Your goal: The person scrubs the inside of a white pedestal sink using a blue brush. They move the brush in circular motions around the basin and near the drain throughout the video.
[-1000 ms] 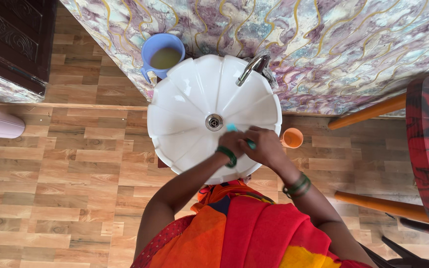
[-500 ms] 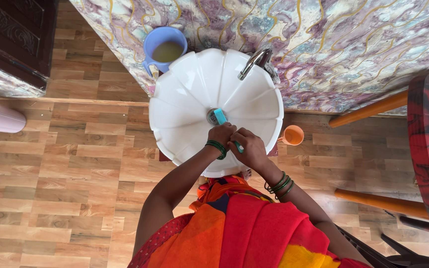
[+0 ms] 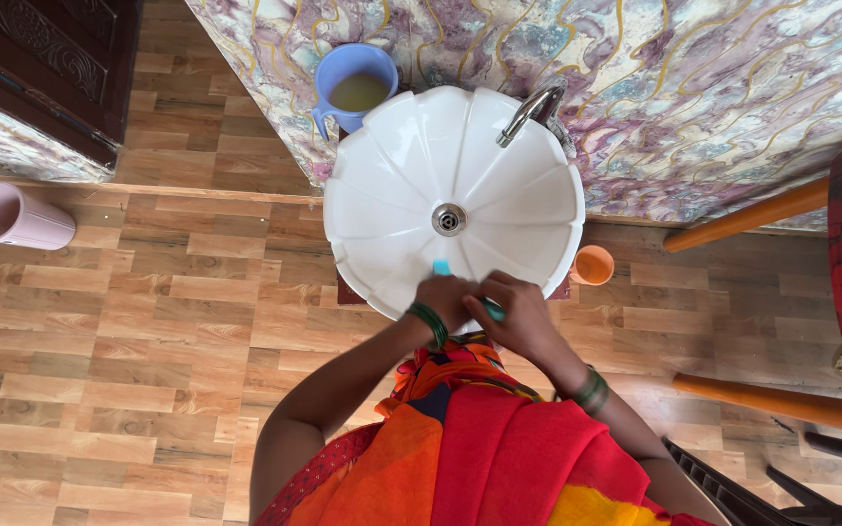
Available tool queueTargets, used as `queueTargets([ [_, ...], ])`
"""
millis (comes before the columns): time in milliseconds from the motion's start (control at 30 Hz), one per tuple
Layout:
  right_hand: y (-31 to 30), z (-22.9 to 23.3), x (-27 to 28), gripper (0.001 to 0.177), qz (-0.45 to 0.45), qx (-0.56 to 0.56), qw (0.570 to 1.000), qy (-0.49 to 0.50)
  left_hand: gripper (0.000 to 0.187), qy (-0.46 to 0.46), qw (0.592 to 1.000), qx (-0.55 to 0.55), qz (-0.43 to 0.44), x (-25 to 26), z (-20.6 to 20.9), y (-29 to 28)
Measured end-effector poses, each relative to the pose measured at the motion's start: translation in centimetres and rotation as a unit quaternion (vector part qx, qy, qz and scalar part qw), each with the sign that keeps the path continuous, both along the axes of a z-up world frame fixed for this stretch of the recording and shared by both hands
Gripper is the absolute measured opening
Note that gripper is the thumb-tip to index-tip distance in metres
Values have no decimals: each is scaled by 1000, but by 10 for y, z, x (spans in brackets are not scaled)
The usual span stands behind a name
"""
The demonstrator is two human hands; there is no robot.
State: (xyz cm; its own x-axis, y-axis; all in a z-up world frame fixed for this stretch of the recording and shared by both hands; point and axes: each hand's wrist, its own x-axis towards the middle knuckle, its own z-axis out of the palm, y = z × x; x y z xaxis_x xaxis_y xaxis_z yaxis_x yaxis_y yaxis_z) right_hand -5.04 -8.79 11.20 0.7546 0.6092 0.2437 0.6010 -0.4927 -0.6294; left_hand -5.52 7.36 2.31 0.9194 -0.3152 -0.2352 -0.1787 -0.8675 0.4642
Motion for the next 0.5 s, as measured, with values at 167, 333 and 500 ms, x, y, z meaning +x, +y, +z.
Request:
queueTargets([
  [167,40,-64,12,12,-56,4,994,-92,22,-78,996,8,38,66,-99,28],
  [333,24,-65,26,10,-90,36,995,-16,23,-41,996,56,50,67,-73,15],
  [500,-7,-21,-2,11,-11,62,994,91,35,37,997,64,-9,8,5,9],
])
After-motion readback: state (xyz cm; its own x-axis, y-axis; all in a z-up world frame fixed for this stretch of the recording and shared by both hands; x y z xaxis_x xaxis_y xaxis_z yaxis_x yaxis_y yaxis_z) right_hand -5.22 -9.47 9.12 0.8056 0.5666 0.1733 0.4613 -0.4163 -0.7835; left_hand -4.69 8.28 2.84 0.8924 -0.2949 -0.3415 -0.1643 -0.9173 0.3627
